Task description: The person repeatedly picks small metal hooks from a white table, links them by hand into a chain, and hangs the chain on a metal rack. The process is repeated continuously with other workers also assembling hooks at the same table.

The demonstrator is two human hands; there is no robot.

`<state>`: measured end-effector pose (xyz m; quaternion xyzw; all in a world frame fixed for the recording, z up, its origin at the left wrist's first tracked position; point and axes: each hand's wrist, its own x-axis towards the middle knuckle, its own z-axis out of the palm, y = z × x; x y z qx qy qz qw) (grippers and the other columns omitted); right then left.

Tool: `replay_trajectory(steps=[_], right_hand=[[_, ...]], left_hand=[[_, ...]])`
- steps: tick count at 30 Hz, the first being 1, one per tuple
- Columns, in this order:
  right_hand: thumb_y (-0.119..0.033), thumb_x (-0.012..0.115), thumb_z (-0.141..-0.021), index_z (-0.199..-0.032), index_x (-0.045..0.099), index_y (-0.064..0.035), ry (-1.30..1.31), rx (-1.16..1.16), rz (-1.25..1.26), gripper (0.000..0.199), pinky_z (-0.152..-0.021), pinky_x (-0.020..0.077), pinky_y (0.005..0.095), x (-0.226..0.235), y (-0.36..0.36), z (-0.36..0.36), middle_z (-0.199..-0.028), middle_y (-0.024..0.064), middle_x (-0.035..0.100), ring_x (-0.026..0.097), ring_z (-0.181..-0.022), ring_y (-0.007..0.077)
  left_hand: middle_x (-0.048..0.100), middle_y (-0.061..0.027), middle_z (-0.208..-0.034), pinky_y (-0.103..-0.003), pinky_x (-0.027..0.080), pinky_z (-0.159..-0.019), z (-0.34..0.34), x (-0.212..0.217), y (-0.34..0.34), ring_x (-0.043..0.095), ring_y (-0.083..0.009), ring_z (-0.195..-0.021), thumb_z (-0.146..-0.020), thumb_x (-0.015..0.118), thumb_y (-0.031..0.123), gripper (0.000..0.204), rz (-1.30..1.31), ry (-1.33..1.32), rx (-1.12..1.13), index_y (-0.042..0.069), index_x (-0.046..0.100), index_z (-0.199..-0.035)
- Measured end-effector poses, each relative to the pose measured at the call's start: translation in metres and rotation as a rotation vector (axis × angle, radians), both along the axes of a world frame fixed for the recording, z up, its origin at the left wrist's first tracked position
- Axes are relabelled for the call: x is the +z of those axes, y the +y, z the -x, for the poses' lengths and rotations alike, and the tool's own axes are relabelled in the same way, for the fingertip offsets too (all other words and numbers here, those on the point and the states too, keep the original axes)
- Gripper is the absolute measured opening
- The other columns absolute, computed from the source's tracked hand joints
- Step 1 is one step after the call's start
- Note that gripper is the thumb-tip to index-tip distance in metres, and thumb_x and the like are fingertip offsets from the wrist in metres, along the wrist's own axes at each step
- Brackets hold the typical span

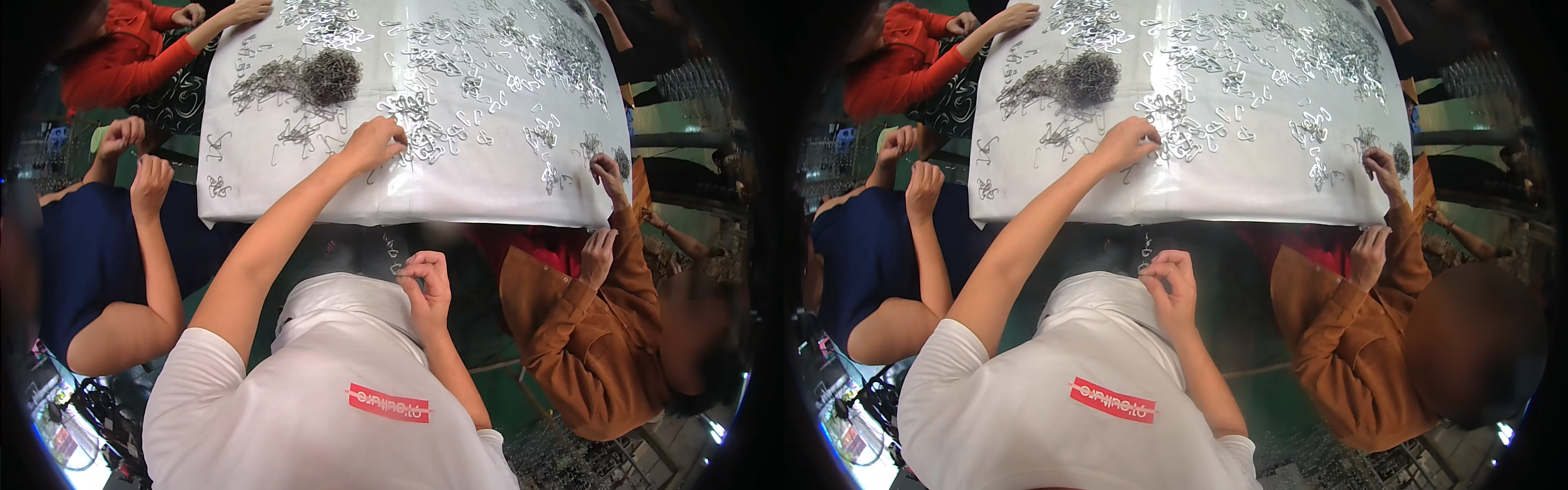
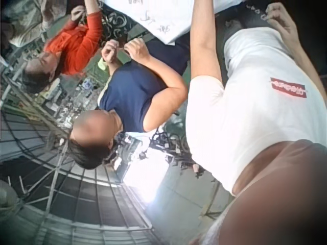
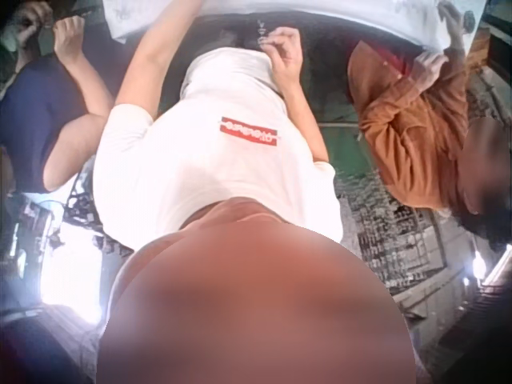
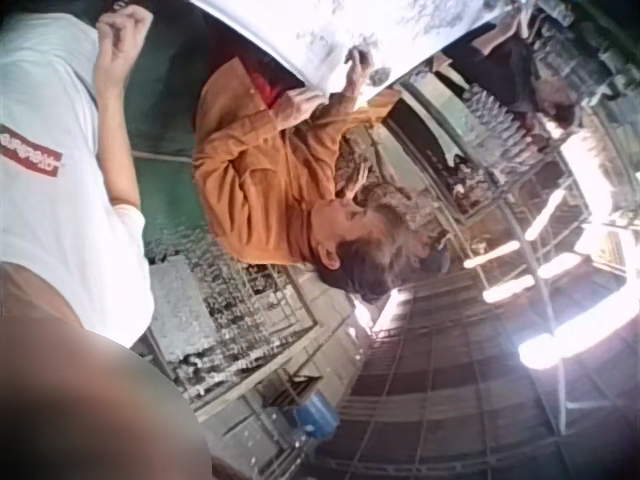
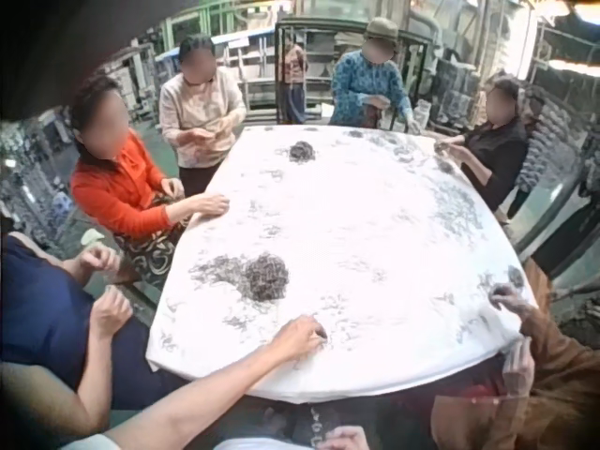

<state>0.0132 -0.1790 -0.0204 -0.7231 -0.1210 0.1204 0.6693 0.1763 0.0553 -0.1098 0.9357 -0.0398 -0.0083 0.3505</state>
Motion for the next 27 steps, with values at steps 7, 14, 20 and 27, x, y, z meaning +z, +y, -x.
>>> replay_trajectory(steps=[7, 14, 20, 27], right_hand=[[0.004, 0.066, -0.080, -0.087, 0.064, -0.0015, 0.006, 0.011, 0.019, 0.009, -0.077, 0.0480, 0.0287, 0.000, -0.002, -0.006, -0.100, 0.0072, 0.050, 0.055, -0.090, 0.0173], [0.002, 0.066, -0.082, -0.086, 0.063, -0.0015, -0.017, -0.055, 0.011, 0.006, -0.074, 0.0467, 0.0277, -0.007, 0.012, 0.007, -0.098, 0.0073, 0.051, 0.054, -0.085, 0.0166], [0.000, 0.066, -0.083, -0.086, 0.062, -0.0014, -0.005, -0.126, -0.008, 0.005, -0.072, 0.0452, 0.0258, -0.016, 0.034, 0.017, -0.097, 0.0071, 0.051, 0.053, -0.081, 0.0151], [-0.006, 0.068, -0.084, -0.086, 0.062, -0.0026, -0.052, -0.103, 0.023, 0.007, -0.073, 0.0432, 0.0276, -0.023, 0.059, 0.024, -0.097, 0.0070, 0.052, 0.051, -0.084, 0.0163]], left_hand=[[0.062, -0.0037, -0.089, -0.038, 0.047, -0.083, 0.003, -0.008, -0.003, 0.058, -0.0247, -0.096, -0.079, 0.069, 0.013, 0.011, -0.162, -0.087, -0.191, 0.013, 0.067, -0.090], [0.063, -0.0078, -0.095, -0.037, 0.049, -0.079, 0.040, 0.001, -0.010, 0.061, -0.0273, -0.092, -0.084, 0.065, 0.007, 0.019, 0.082, -0.106, 0.009, 0.007, 0.062, -0.103], [0.067, -0.0053, -0.096, -0.028, 0.052, -0.069, 0.135, 0.055, -0.026, 0.065, -0.0142, -0.083, -0.089, 0.062, 0.005, 0.018, 0.676, 0.119, 0.306, 0.001, 0.065, -0.106], [0.067, -0.0060, -0.092, -0.025, 0.051, -0.071, 0.206, 0.101, -0.026, 0.062, -0.0113, -0.082, -0.084, 0.068, 0.003, 0.010, 0.726, -0.053, 0.366, 0.000, 0.069, -0.093]])
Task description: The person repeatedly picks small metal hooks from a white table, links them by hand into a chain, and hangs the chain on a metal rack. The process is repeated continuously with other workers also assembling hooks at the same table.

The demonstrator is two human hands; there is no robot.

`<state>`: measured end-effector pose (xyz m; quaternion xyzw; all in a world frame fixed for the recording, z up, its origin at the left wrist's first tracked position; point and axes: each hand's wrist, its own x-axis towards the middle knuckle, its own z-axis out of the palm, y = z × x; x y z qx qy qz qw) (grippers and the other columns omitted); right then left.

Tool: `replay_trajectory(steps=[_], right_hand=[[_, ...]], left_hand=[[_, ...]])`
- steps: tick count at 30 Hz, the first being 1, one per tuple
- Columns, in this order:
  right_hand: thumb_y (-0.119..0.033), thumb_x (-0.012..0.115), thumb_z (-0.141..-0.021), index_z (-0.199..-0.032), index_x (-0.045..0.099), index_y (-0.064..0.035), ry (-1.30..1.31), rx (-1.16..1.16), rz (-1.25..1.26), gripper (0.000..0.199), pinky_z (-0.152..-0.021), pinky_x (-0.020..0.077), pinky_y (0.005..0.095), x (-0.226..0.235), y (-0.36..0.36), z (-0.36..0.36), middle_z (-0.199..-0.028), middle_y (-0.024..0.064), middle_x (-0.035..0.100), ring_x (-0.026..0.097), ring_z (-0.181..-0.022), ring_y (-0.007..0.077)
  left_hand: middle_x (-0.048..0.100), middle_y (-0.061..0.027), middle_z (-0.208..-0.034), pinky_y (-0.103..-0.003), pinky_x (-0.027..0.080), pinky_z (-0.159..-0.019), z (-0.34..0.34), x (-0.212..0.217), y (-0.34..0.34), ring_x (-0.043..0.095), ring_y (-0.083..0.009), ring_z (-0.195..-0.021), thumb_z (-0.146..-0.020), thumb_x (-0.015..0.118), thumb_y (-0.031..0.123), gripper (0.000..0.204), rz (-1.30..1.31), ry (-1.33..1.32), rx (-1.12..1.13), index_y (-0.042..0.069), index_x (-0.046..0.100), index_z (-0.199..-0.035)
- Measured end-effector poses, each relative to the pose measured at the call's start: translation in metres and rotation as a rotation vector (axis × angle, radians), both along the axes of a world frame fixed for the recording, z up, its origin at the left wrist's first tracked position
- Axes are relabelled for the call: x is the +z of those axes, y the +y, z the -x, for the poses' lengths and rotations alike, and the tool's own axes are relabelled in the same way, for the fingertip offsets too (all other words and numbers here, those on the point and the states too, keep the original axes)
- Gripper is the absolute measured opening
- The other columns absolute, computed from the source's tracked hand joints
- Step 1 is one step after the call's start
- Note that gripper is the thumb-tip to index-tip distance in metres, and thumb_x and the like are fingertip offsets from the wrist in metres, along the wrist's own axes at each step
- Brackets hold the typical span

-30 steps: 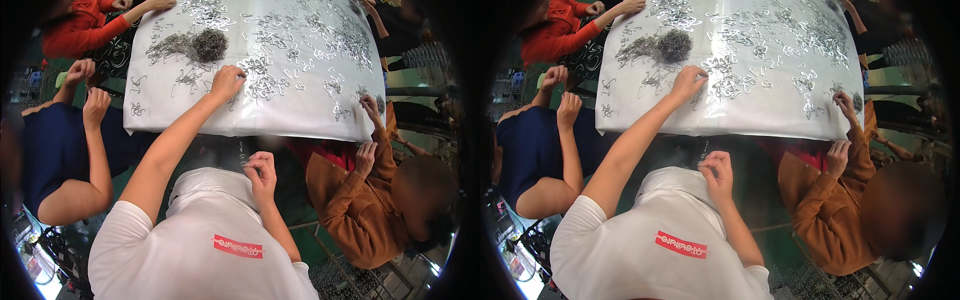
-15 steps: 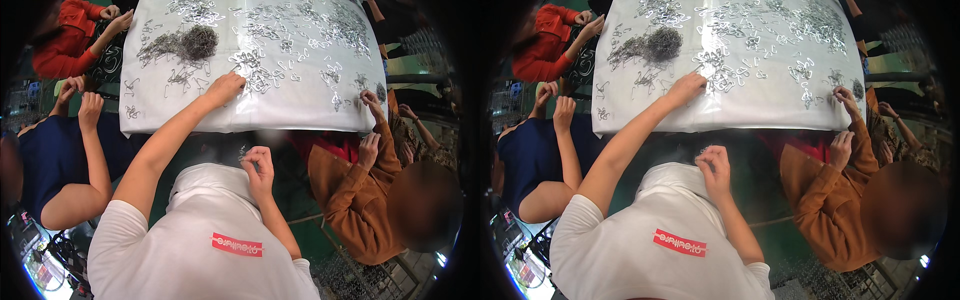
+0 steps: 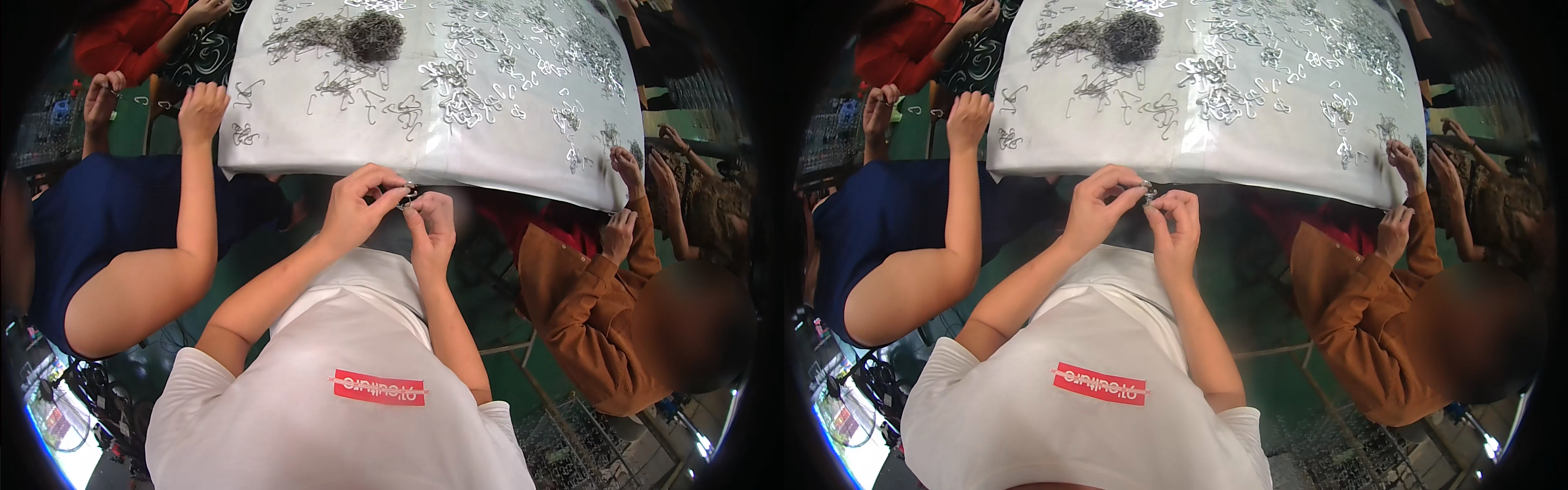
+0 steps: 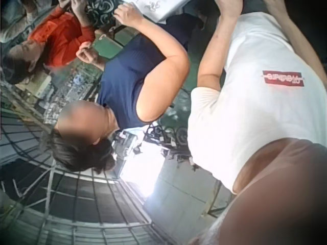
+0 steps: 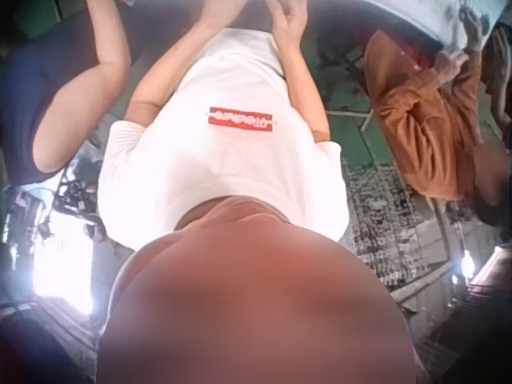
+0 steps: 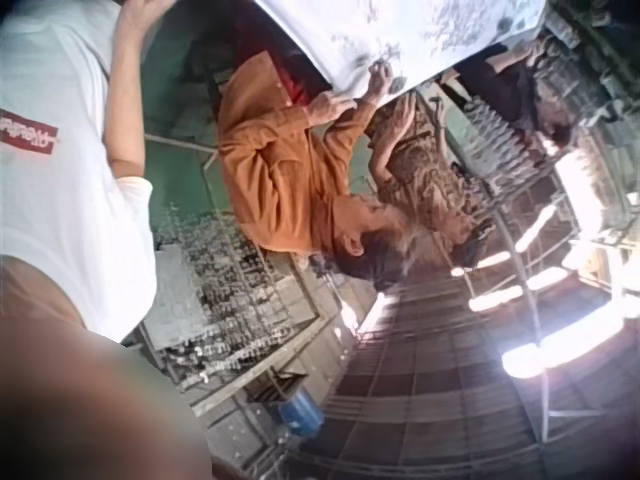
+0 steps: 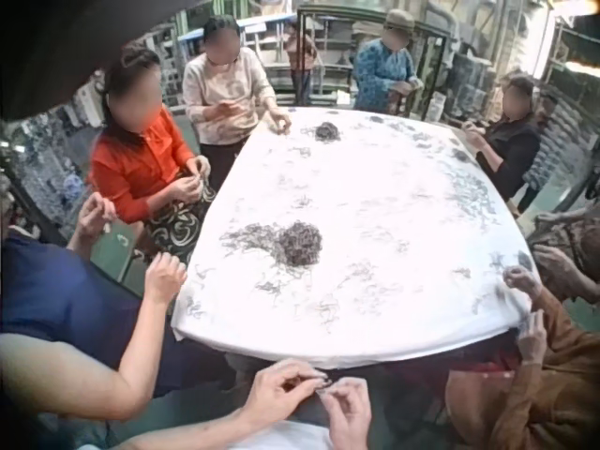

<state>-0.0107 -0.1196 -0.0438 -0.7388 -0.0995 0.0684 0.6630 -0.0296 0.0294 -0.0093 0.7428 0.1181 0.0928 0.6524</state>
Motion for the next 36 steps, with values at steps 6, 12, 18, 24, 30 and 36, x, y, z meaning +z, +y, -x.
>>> replay_trajectory(steps=[6, 12, 18, 24, 30, 36], right_hand=[[-0.007, 0.066, -0.088, -0.090, 0.061, -0.0034, -0.031, 0.097, 0.044, 0.007, -0.076, 0.0419, 0.0244, -0.005, 0.013, 0.003, -0.100, 0.0027, 0.050, 0.049, -0.086, 0.0113], [-0.012, 0.065, -0.087, -0.097, 0.066, -0.0037, -0.049, 0.195, 0.173, 0.012, -0.068, 0.0441, 0.0272, -0.014, 0.016, -0.041, -0.092, 0.0052, 0.058, 0.056, -0.079, 0.0161], [-0.016, 0.065, -0.086, -0.090, 0.068, -0.0056, -0.299, 0.285, 0.666, 0.011, -0.070, 0.0485, 0.0398, -0.056, 0.096, -0.158, -0.090, 0.0110, 0.062, 0.062, -0.080, 0.0271], [-0.016, 0.062, -0.086, -0.091, 0.068, -0.0077, -0.499, 0.465, 1.207, 0.012, -0.073, 0.0505, 0.0433, -0.073, 0.150, -0.196, -0.095, 0.0141, 0.063, 0.064, -0.086, 0.0331], [-0.010, 0.063, -0.086, -0.091, 0.060, -0.0014, -0.198, 0.428, 0.702, 0.011, -0.064, 0.0508, 0.0380, -0.049, 0.110, -0.166, -0.088, 0.0138, 0.064, 0.065, -0.076, 0.0250], [-0.007, 0.065, -0.088, -0.096, 0.062, -0.0012, 0.373, 0.247, 0.004, 0.010, -0.055, 0.0467, 0.0236, 0.023, 0.039, -0.093, -0.080, 0.0060, 0.064, 0.060, -0.065, 0.0117]], left_hand=[[0.066, -0.0072, -0.090, -0.025, 0.049, -0.068, 0.021, 0.007, 0.009, 0.060, -0.0136, -0.077, -0.081, 0.070, 0.000, 0.011, -0.147, -0.120, 0.059, 0.002, 0.070, -0.092], [0.066, -0.0072, -0.088, -0.025, 0.050, -0.067, 0.028, -0.006, 0.020, 0.060, -0.0147, -0.077, -0.079, 0.070, -0.004, 0.015, -0.153, -0.156, 0.120, 0.002, 0.071, -0.093], [0.065, -0.0086, -0.084, -0.029, 0.050, -0.068, 0.029, -0.015, 0.022, 0.060, -0.0209, -0.077, -0.077, 0.071, -0.003, 0.015, -0.187, -0.163, 0.196, 0.003, 0.071, -0.091], [0.066, -0.0095, -0.084, -0.030, 0.050, -0.068, 0.025, -0.011, 0.021, 0.061, -0.0218, -0.077, -0.075, 0.072, -0.006, 0.017, -0.227, -0.157, 0.224, 0.002, 0.070, -0.090], [0.067, -0.0086, -0.084, -0.032, 0.050, -0.069, 0.019, -0.009, 0.019, 0.061, -0.0230, -0.079, -0.076, 0.073, -0.002, 0.014, -0.219, -0.176, 0.203, 0.002, 0.070, -0.090], [0.068, -0.0087, -0.085, -0.032, 0.050, -0.070, 0.013, -0.012, 0.013, 0.061, -0.0227, -0.078, -0.077, 0.071, -0.003, 0.014, -0.229, -0.188, 0.114, 0.001, 0.070, -0.090]])
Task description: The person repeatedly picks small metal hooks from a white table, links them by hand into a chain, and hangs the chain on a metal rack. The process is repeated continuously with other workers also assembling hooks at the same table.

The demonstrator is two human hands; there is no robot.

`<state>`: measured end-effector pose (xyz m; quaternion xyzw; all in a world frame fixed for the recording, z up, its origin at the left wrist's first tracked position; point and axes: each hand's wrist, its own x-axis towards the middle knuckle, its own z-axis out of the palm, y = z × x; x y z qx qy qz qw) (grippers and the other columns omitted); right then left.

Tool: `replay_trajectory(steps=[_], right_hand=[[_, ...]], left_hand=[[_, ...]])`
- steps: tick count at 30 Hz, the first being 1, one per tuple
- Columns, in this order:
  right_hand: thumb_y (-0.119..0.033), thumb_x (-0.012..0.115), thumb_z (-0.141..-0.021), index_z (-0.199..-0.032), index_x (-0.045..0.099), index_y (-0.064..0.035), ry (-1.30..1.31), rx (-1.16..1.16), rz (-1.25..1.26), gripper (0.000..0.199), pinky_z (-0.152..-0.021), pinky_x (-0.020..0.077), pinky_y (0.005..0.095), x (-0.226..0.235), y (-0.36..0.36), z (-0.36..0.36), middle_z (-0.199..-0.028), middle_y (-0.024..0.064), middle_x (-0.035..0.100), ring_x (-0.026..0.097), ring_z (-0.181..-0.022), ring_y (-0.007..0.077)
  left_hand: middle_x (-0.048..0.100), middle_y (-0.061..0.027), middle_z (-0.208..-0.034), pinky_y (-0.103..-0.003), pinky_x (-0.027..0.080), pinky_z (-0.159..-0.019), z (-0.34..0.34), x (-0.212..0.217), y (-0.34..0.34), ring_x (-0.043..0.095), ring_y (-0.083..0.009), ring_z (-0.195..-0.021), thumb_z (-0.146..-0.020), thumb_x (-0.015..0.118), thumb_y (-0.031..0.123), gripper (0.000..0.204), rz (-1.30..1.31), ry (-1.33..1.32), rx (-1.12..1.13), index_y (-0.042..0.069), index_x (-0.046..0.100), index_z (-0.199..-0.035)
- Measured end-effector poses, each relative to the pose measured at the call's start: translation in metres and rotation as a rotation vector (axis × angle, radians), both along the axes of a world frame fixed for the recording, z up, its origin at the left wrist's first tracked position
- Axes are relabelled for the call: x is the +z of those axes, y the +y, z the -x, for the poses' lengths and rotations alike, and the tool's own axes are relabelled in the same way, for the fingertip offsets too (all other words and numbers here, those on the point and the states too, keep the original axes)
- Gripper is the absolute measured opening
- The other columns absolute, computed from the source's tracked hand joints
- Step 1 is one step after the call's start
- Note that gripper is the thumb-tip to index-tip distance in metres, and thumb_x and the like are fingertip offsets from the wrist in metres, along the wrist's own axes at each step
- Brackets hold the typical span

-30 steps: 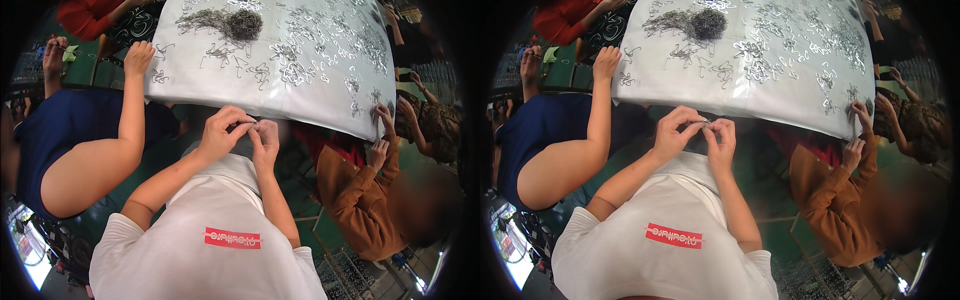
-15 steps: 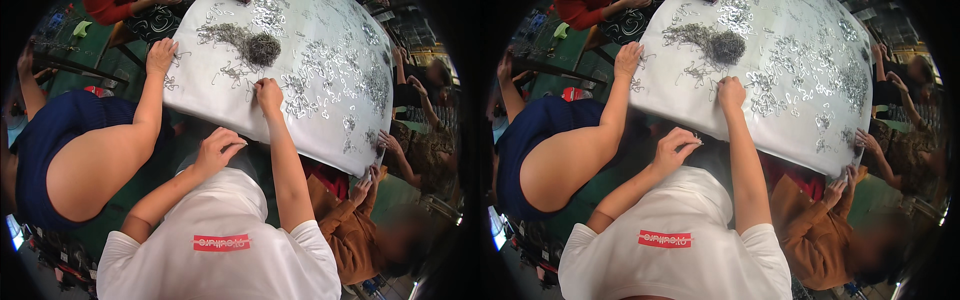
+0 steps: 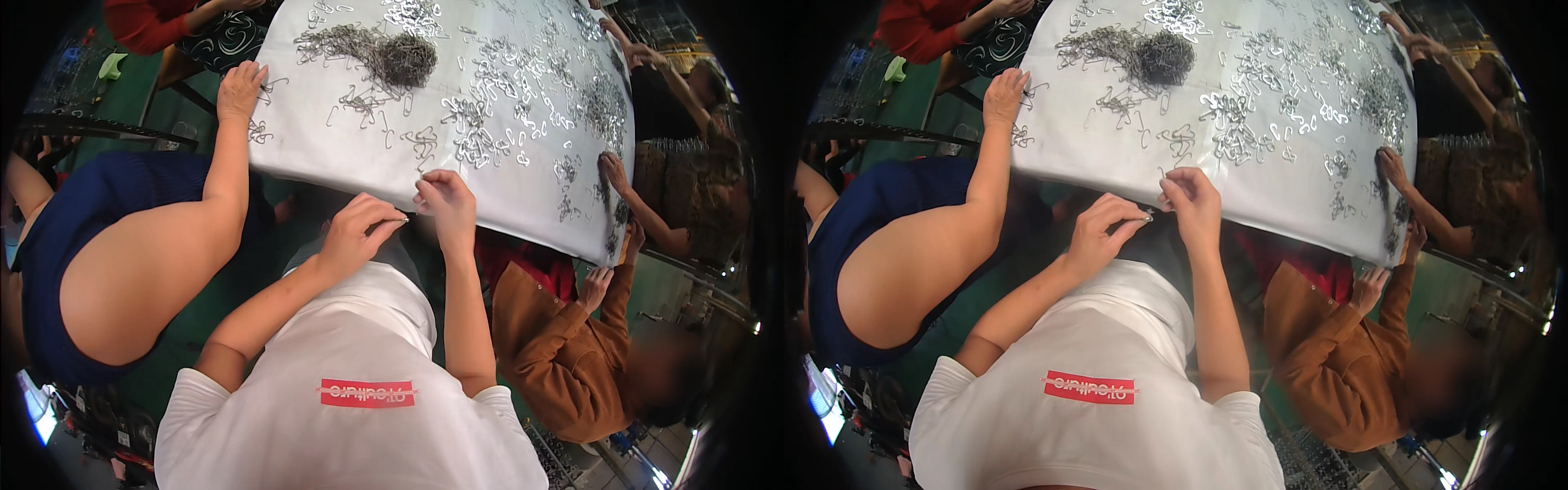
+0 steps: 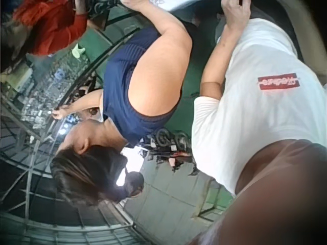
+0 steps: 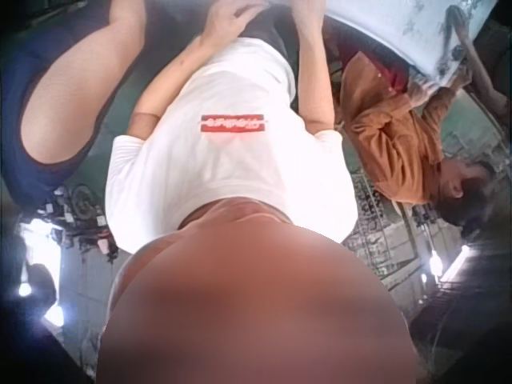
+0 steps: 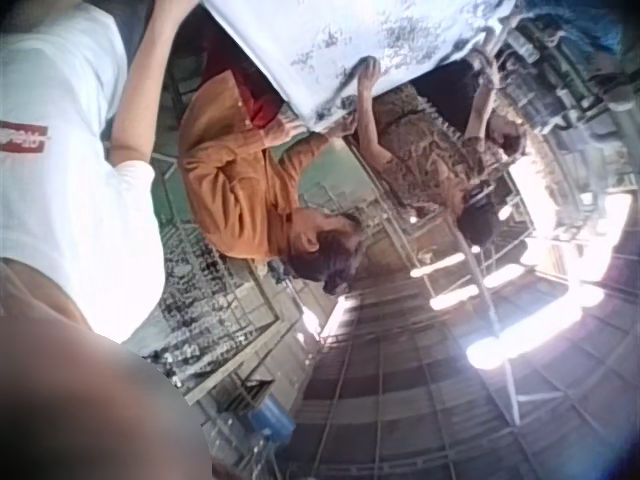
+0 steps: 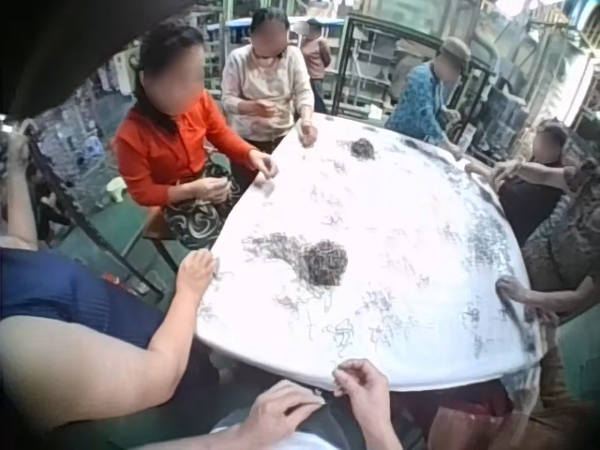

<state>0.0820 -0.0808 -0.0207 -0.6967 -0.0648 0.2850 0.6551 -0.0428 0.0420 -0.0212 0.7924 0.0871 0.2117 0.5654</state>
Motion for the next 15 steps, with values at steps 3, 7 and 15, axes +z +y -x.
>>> replay_trajectory(steps=[3, 7, 15], right_hand=[[-0.006, 0.065, -0.089, -0.098, 0.063, -0.0015, 0.102, -0.106, -0.086, 0.010, -0.055, 0.0451, 0.0212, 0.027, -0.022, 0.030, -0.081, 0.0028, 0.064, 0.060, -0.066, 0.0091], [-0.006, 0.066, -0.089, -0.097, 0.064, -0.0027, 0.116, -0.146, -0.137, 0.009, -0.057, 0.0424, 0.0199, 0.036, -0.041, 0.051, -0.080, -0.0003, 0.062, 0.056, -0.067, 0.0069], [-0.002, 0.069, -0.085, -0.087, 0.066, 0.0002, -0.005, -0.270, -0.179, 0.005, -0.070, 0.0456, 0.0224, 0.015, -0.054, 0.057, -0.104, 0.0033, 0.053, 0.054, -0.086, 0.0103]], left_hand=[[0.068, -0.0080, -0.085, -0.033, 0.050, -0.069, -0.003, -0.001, -0.004, 0.060, -0.0227, -0.078, -0.077, 0.072, 0.000, 0.013, -0.011, -0.010, -0.040, 0.002, 0.070, -0.089], [0.068, -0.0081, -0.085, -0.032, 0.050, -0.069, -0.009, 0.001, -0.010, 0.061, -0.0227, -0.078, -0.076, 0.071, -0.001, 0.013, -0.047, -0.036, -0.084, 0.002, 0.070, -0.089], [0.069, -0.0083, -0.085, -0.032, 0.050, -0.070, -0.021, 0.001, -0.023, 0.062, -0.0229, -0.079, -0.076, 0.071, -0.003, 0.015, -0.091, -0.063, -0.162, 0.002, 0.070, -0.090]])
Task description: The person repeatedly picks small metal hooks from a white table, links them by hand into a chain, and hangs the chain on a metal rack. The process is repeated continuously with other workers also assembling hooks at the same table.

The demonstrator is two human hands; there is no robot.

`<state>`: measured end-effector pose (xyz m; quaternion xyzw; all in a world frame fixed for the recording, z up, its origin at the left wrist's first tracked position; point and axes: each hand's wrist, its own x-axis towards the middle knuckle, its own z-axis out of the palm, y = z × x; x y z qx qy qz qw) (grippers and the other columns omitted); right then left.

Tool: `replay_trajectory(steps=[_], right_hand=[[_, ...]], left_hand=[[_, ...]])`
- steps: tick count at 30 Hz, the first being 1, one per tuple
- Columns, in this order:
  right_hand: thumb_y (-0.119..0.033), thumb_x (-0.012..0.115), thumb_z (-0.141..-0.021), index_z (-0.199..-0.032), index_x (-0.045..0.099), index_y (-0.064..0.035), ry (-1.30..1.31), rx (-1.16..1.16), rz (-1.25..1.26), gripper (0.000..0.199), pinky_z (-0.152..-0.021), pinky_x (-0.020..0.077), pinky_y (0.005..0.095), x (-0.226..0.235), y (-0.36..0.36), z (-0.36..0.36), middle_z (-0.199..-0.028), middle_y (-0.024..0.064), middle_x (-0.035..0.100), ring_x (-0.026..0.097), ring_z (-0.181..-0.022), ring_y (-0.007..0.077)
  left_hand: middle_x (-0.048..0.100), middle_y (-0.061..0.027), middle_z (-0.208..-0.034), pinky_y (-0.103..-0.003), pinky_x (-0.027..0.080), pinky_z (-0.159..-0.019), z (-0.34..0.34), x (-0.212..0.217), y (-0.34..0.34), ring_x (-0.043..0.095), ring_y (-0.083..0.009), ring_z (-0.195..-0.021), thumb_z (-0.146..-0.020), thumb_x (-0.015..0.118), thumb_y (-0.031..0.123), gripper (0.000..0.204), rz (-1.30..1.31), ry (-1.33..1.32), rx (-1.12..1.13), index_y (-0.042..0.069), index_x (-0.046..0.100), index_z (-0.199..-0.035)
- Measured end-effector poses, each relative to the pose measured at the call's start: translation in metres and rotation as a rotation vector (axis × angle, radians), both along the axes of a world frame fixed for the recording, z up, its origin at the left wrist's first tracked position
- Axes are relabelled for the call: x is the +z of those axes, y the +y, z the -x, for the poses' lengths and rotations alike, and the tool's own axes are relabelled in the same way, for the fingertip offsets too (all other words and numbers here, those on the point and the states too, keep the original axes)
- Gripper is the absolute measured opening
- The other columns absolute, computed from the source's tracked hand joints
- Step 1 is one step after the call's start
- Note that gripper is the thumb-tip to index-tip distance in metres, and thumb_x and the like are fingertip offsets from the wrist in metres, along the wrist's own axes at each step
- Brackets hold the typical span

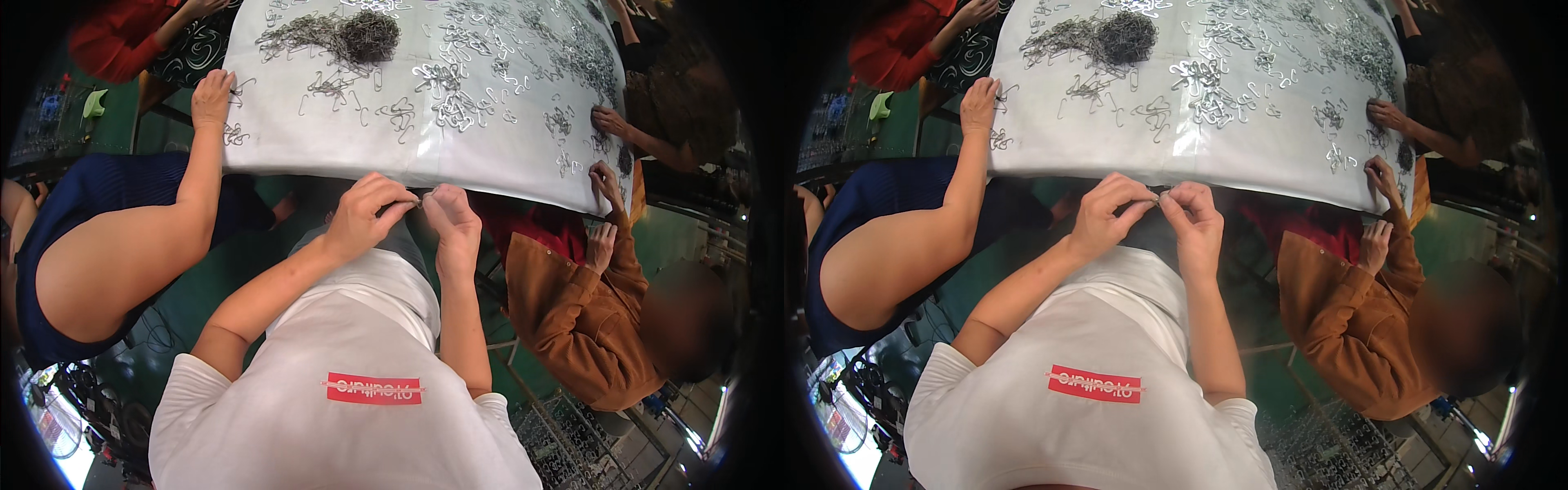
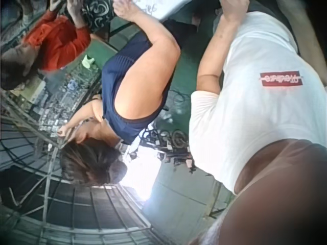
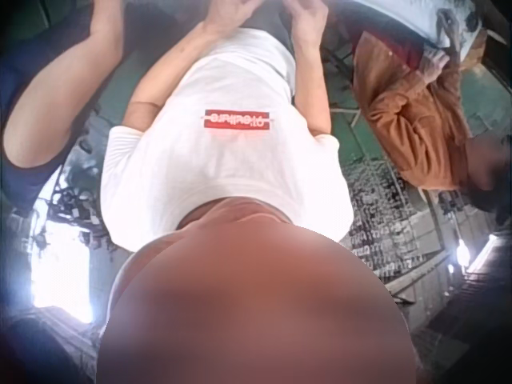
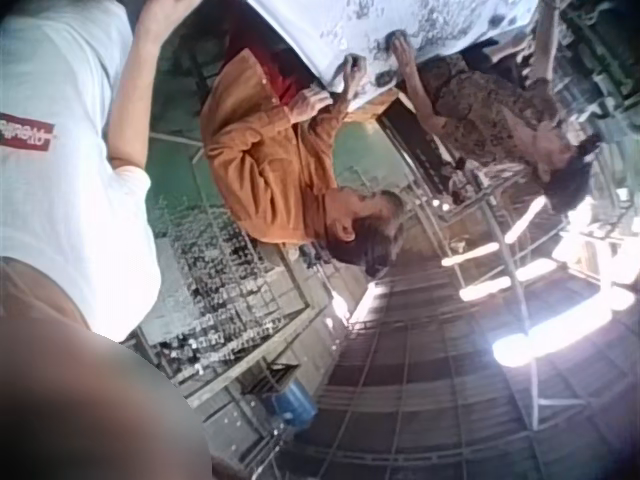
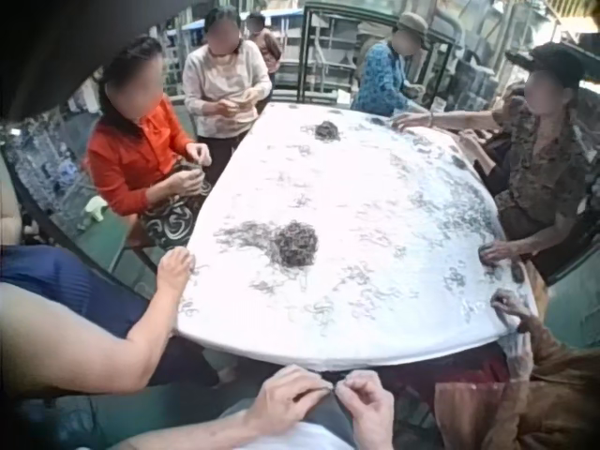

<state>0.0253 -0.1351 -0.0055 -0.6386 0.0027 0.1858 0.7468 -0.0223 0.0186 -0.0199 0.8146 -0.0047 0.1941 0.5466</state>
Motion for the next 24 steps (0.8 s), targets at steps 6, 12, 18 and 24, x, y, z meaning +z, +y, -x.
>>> replay_trajectory(steps=[6, 12, 18, 24], right_hand=[[0.004, 0.069, -0.082, -0.087, 0.066, -0.0012, -0.216, -0.092, 0.020, 0.008, -0.070, 0.0445, 0.0211, -0.004, -0.005, -0.002, -0.099, 0.0037, 0.051, 0.053, -0.081, 0.0095], [0.005, 0.071, -0.079, -0.085, 0.066, -0.0021, -0.298, -0.063, 0.108, 0.011, -0.068, 0.0437, 0.0213, -0.008, -0.024, -0.008, -0.098, 0.0035, 0.050, 0.051, -0.082, 0.0099], [0.002, 0.072, -0.079, -0.085, 0.068, -0.0023, -0.286, -0.063, 0.124, 0.009, -0.067, 0.0446, 0.0226, -0.013, -0.033, -0.018, -0.097, 0.0033, 0.050, 0.052, -0.083, 0.0114], [0.000, 0.073, -0.079, -0.086, 0.069, -0.0030, -0.263, -0.051, 0.147, 0.009, -0.065, 0.0441, 0.0224, -0.015, -0.034, -0.024, -0.097, 0.0030, 0.051, 0.053, -0.080, 0.0110]], left_hand=[[0.068, -0.0085, -0.091, -0.035, 0.049, -0.076, -0.016, -0.013, -0.007, 0.061, -0.0256, -0.084, -0.078, 0.071, 0.004, 0.014, 0.016, -0.030, -0.056, 0.004, 0.070, -0.091], [0.065, -0.0101, -0.095, -0.037, 0.047, -0.082, -0.112, -0.068, 0.020, 0.058, -0.0296, -0.092, -0.081, 0.069, 0.007, 0.013, -0.259, -0.028, 0.073, 0.005, 0.070, -0.094], [0.062, -0.0066, -0.100, -0.041, 0.041, -0.085, -0.202, -0.101, 0.017, 0.053, -0.0266, -0.101, -0.084, 0.068, 0.027, 0.025, -0.569, 0.251, 0.194, 0.008, 0.067, -0.100], [0.059, -0.0100, -0.105, -0.043, 0.039, -0.086, -0.224, -0.109, -0.001, 0.052, -0.0259, -0.104, -0.084, 0.065, 0.021, 0.028, -0.895, 0.420, 0.161, 0.004, 0.061, -0.105]])
